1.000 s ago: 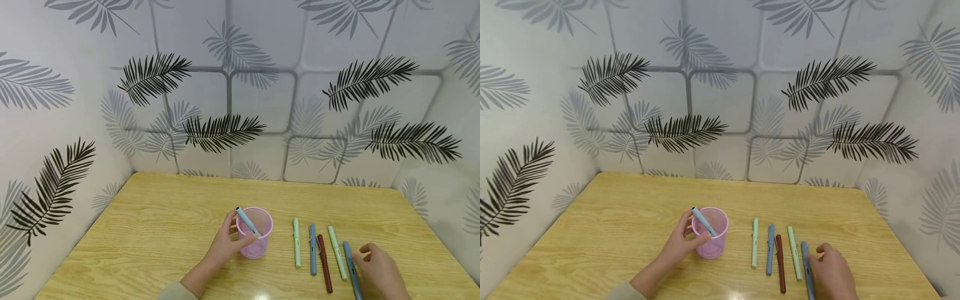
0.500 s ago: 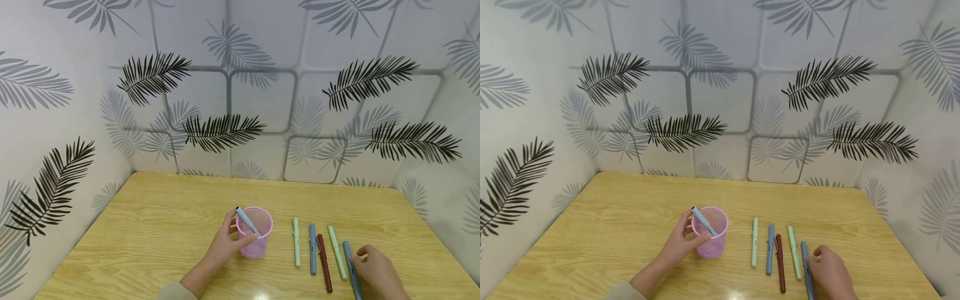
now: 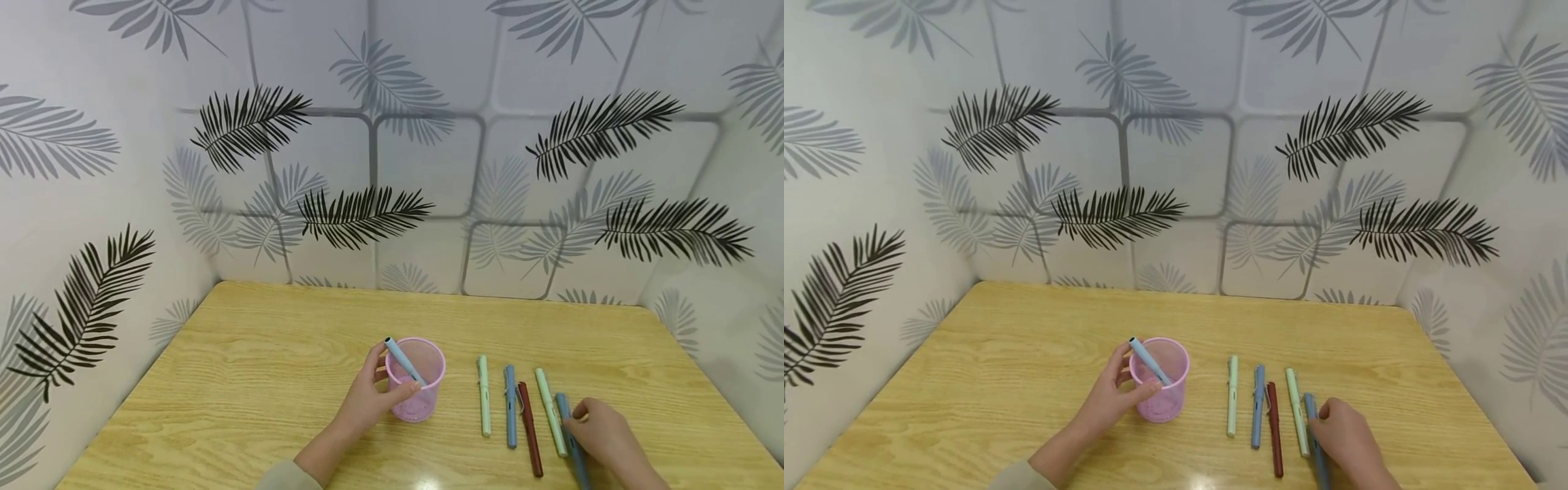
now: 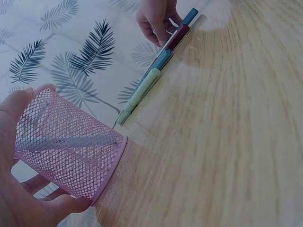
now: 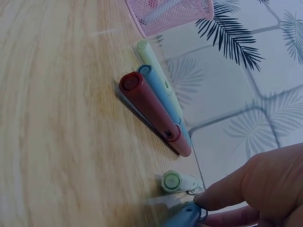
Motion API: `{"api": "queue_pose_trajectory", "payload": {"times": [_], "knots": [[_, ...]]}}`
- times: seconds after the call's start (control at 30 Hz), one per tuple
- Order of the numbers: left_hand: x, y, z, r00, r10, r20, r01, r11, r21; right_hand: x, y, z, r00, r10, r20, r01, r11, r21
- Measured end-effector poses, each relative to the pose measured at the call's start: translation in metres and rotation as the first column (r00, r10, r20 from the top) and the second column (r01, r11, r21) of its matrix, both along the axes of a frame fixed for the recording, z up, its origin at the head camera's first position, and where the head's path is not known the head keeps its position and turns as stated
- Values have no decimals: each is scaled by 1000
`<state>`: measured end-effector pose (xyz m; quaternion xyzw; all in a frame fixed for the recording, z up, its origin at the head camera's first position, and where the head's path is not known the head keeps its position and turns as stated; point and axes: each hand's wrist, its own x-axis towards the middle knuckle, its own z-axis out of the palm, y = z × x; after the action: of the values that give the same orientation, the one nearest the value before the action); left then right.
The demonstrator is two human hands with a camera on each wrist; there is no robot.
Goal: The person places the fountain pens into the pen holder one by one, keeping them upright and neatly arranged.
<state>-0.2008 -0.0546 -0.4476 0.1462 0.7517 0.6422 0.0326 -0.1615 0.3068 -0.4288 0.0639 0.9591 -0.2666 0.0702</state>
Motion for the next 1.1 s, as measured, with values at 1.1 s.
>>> {"api": "queue_pose_trajectory", "payload": {"times": [1.1], "knots": [[1,0,3,1000,1,0,-1,1000,7,0,4,5,1000,7,-19,-9,994,-112]]}}
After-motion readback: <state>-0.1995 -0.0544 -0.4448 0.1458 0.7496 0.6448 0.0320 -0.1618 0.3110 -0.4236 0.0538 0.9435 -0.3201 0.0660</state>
